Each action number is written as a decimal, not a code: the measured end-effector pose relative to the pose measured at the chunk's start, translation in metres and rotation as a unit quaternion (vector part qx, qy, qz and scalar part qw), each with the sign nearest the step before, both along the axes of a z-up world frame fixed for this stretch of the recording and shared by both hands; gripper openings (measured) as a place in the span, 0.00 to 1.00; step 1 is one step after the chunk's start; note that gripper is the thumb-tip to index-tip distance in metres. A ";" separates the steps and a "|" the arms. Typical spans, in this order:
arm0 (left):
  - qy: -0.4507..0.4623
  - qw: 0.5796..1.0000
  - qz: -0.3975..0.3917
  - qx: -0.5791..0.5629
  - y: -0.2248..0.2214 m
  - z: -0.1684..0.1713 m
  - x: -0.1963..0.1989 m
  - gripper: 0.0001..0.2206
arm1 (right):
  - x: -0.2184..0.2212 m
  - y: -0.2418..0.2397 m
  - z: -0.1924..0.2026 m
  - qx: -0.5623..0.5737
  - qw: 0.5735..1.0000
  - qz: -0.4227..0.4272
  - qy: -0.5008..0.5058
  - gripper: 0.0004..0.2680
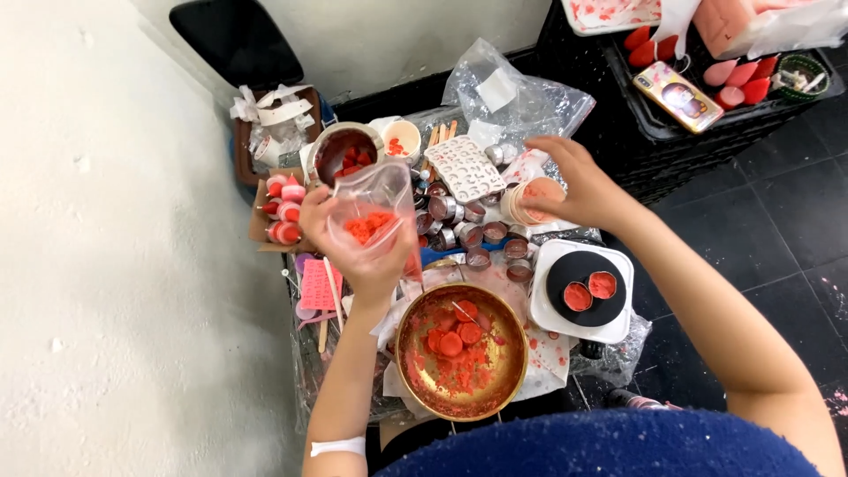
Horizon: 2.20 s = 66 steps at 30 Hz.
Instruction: Preparing and organizing red wax pieces and decorative powders for candle making.
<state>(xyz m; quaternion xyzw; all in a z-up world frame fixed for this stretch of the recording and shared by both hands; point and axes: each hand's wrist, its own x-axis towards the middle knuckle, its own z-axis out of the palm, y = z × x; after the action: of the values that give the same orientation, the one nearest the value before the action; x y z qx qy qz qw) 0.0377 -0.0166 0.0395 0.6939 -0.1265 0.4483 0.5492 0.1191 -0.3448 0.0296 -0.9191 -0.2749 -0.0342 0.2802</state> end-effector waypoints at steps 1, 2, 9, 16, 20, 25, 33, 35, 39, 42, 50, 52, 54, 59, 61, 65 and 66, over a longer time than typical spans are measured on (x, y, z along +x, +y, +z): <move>-0.002 1.000 -0.002 0.000 -0.009 0.007 0.005 0.40 | -0.007 0.013 0.012 0.000 1.000 -0.002 -0.002 0.34; 0.015 1.000 0.004 0.014 -0.018 0.014 0.011 0.38 | -0.014 0.027 0.024 0.053 0.997 0.048 0.019 0.35; 0.047 0.987 -0.147 0.038 -0.079 0.035 0.044 0.29 | -0.030 0.092 0.041 0.296 0.949 0.103 0.040 0.35; 0.118 0.942 -0.309 0.062 -0.070 0.040 0.076 0.34 | 0.039 0.039 0.039 0.336 0.938 -0.064 0.057 0.15; 0.187 0.945 -0.268 0.003 -0.061 -0.007 0.100 0.32 | 0.093 0.003 0.035 0.386 0.917 -0.099 0.024 0.10; 0.266 0.936 -0.213 0.087 -0.056 -0.067 0.127 0.25 | 0.164 -0.014 -0.027 0.508 0.834 -0.196 0.090 0.08; 0.329 0.852 -0.157 0.376 -0.085 -0.105 0.154 0.23 | 0.178 0.004 -0.161 0.601 0.680 -0.291 0.303 0.07; 0.325 0.850 -0.144 0.388 -0.091 -0.124 0.167 0.25 | 0.178 -0.003 -0.149 0.551 0.719 -0.281 0.316 0.08; 0.335 0.835 -0.130 0.416 -0.103 -0.141 0.174 0.28 | 0.170 -0.021 -0.137 0.428 0.767 -0.290 0.379 0.11; 0.347 0.809 -0.102 0.464 -0.115 -0.139 0.174 0.26 | 0.148 -0.026 -0.121 0.338 0.814 -0.286 0.376 0.14; 0.341 0.805 -0.086 0.478 -0.129 -0.157 0.171 0.20 | 0.133 -0.049 -0.133 0.287 0.823 -0.305 0.384 0.22; 0.316 0.823 -0.076 0.465 -0.127 -0.169 0.171 0.20 | 0.126 -0.050 -0.120 0.318 0.803 -0.315 0.394 0.24; 0.291 0.843 -0.080 0.446 -0.124 -0.176 0.168 0.18 | 0.120 -0.052 -0.108 0.370 0.756 -0.397 0.365 0.26; 0.311 0.830 -0.121 0.447 -0.124 -0.156 0.161 0.13 | 0.120 -0.074 -0.126 0.389 0.758 -0.432 0.297 0.24; 0.334 0.816 -0.148 0.448 -0.127 -0.142 0.160 0.13 | 0.122 -0.085 -0.144 0.384 0.774 -0.411 0.292 0.21; 0.361 0.793 -0.160 0.464 -0.133 -0.132 0.159 0.25 | 0.114 -0.098 -0.163 0.268 0.817 -0.369 0.352 0.21; 0.362 0.785 -0.156 0.477 -0.134 -0.130 0.160 0.31 | 0.112 -0.099 -0.163 0.253 0.820 -0.356 0.370 0.22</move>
<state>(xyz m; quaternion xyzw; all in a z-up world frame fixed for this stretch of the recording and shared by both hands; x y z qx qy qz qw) 0.1974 -0.1502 -0.0900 0.9495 -0.2231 -0.0452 0.2159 0.2312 -0.4440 -0.1334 -0.7933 0.2137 0.1428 0.5520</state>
